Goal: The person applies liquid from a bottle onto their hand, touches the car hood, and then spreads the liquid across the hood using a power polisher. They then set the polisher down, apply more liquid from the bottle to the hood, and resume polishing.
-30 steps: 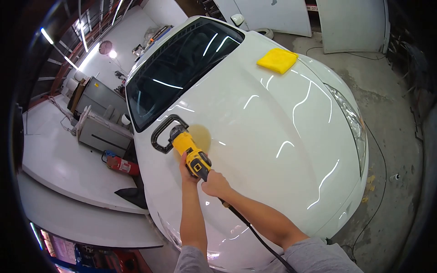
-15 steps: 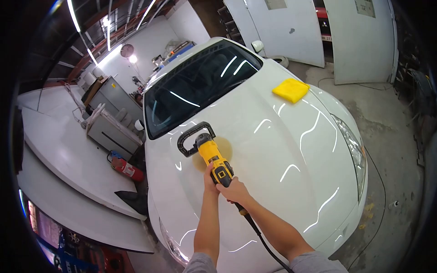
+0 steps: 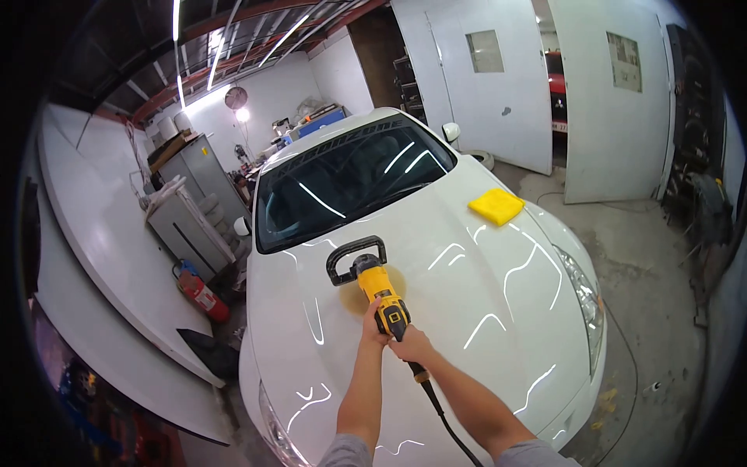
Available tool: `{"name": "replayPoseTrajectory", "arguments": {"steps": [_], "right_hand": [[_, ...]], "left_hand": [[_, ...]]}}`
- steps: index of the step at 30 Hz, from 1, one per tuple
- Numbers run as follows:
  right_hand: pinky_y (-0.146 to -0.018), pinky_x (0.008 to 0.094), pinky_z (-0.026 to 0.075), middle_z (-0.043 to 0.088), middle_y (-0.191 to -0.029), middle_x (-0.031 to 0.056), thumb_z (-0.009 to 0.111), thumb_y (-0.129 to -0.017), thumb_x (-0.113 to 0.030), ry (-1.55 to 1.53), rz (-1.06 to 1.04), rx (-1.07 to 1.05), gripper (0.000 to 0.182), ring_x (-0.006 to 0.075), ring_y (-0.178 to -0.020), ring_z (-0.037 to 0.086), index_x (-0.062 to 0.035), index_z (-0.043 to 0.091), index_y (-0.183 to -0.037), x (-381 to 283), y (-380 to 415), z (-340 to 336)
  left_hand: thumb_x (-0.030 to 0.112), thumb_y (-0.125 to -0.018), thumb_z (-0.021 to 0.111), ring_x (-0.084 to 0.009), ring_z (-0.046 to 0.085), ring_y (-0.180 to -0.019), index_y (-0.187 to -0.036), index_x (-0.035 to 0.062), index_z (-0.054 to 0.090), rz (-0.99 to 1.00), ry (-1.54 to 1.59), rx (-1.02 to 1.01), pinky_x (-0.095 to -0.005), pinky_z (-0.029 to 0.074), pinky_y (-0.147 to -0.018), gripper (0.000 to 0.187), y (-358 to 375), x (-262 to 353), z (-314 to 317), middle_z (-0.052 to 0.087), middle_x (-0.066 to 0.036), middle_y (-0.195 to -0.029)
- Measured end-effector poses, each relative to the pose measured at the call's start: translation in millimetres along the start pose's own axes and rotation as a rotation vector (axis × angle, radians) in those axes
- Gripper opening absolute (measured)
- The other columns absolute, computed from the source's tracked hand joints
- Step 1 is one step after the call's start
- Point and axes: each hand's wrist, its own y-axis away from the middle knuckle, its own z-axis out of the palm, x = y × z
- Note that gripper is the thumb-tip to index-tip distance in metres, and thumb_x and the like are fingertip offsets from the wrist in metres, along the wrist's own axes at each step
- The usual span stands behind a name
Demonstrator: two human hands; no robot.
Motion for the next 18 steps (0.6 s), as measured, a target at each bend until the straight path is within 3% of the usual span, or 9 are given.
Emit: {"name": "replayPoseTrajectory", "arguments": {"steps": [2, 3, 4, 6, 8, 10, 12, 14, 18], "right_hand": [[-0.076, 0.0378, 0.056, 0.065, -0.095, 0.0165, 0.071, -0.082, -0.023, -0.751, -0.049, -0.544, 0.072, 0.0271, -0.084, 0.068, -0.0029, 0.031, -0.139, 24, 19, -28], [-0.074, 0.037, 0.058, 0.062, -0.097, 0.0151, 0.069, -0.085, -0.016, -0.684, -0.086, -0.605, 0.082, 0.0243, -0.081, 0.067, -0.0094, 0.016, -0.147, 31, 32, -39], [-0.075, 0.0402, 0.058, 0.059, -0.092, 0.0134, 0.066, -0.086, -0.013, -0.885, -0.16, -0.551, 0.077, 0.0261, -0.079, 0.068, -0.0093, 0.019, -0.147, 55, 26, -19], [-0.07, 0.0387, 0.059, 0.055, -0.085, 0.0097, 0.061, -0.086, -0.005, -1.061, -0.1, -0.519, 0.076, 0.0231, -0.073, 0.067, -0.0122, 0.018, -0.148, 56, 35, -17], [-0.069, 0.0393, 0.059, 0.051, -0.079, 0.0063, 0.059, -0.085, -0.002, -1.096, -0.133, -0.524, 0.077, 0.021, -0.066, 0.065, -0.0164, 0.019, -0.149, 50, 47, -14], [-0.053, 0.0333, 0.053, 0.051, -0.078, 0.0059, 0.061, -0.086, -0.007, -1.08, -0.148, -0.487, 0.075, 0.0176, -0.052, 0.056, -0.0178, 0.021, -0.15, 58, 43, 0], [-0.049, 0.0309, 0.049, 0.052, -0.078, 0.0062, 0.062, -0.088, -0.011, -1.146, -0.139, -0.468, 0.073, 0.0162, -0.051, 0.054, -0.0178, 0.023, -0.149, 55, 48, 5], [-0.046, 0.0294, 0.046, 0.052, -0.076, 0.0059, 0.062, -0.089, -0.014, -1.155, -0.183, -0.455, 0.07, 0.0146, -0.052, 0.053, -0.0148, 0.025, -0.149, 51, 49, 16], [-0.043, 0.0267, 0.044, 0.051, -0.076, 0.0055, 0.062, -0.09, -0.017, -1.162, -0.245, -0.496, 0.069, 0.0128, -0.051, 0.052, -0.0117, 0.026, -0.149, 39, 41, 43]], "left_hand": [[0.035, -0.088, 0.059, -0.0275, 0.067, -0.081, -0.113, 0.0017, 0.053, -0.009, 0.016, 0.015, -0.0421, 0.057, -0.073, 0.042, -1, -3, -1, 0.066, -0.014, -0.094], [0.034, -0.088, 0.06, -0.0272, 0.067, -0.08, -0.113, 0.0017, 0.053, -0.009, 0.024, 0.017, -0.0422, 0.057, -0.072, 0.042, -3, -3, 2, 0.066, -0.014, -0.093], [0.034, -0.087, 0.06, -0.0268, 0.067, -0.08, -0.112, 0.0018, 0.053, -0.009, 0.035, 0.016, -0.0422, 0.057, -0.072, 0.041, -8, -4, 7, 0.065, -0.014, -0.092], [0.033, -0.087, 0.062, -0.026, 0.067, -0.079, -0.112, 0.0023, 0.053, -0.008, 0.051, -0.008, -0.0423, 0.057, -0.072, 0.04, -2, -11, 7, 0.065, -0.013, -0.091], [0.032, -0.087, 0.063, -0.0252, 0.067, -0.079, -0.112, 0.0024, 0.053, 0.011, 0.028, -0.01, -0.0422, 0.057, -0.072, 0.04, -5, -8, 7, 0.065, -0.013, -0.09], [0.031, -0.088, 0.063, -0.0244, 0.067, -0.079, -0.11, 0.0035, 0.054, 0.032, 0.058, -0.014, -0.0414, 0.057, -0.07, 0.037, -1, -6, 3, 0.065, -0.012, -0.089], [0.031, -0.089, 0.063, -0.0245, 0.066, -0.078, -0.117, 0.0061, 0.049, 0.184, 0.012, 0.029, -0.0394, 0.058, -0.069, 0.04, 5, -5, -1, 0.064, -0.011, -0.091], [0.032, -0.09, 0.063, -0.0249, 0.066, -0.08, -0.125, 0.0133, 0.041, 0.519, -0.143, 0.228, -0.0412, 0.058, -0.065, 0.045, 24, -8, 6, 0.062, -0.01, -0.097], [0.03, -0.089, 0.063, -0.025, 0.065, -0.081, -0.124, 0.0205, 0.038, 0.454, -0.344, 0.4, -0.0475, 0.059, -0.054, 0.045, 73, 7, 18, 0.061, -0.009, -0.101]]}}
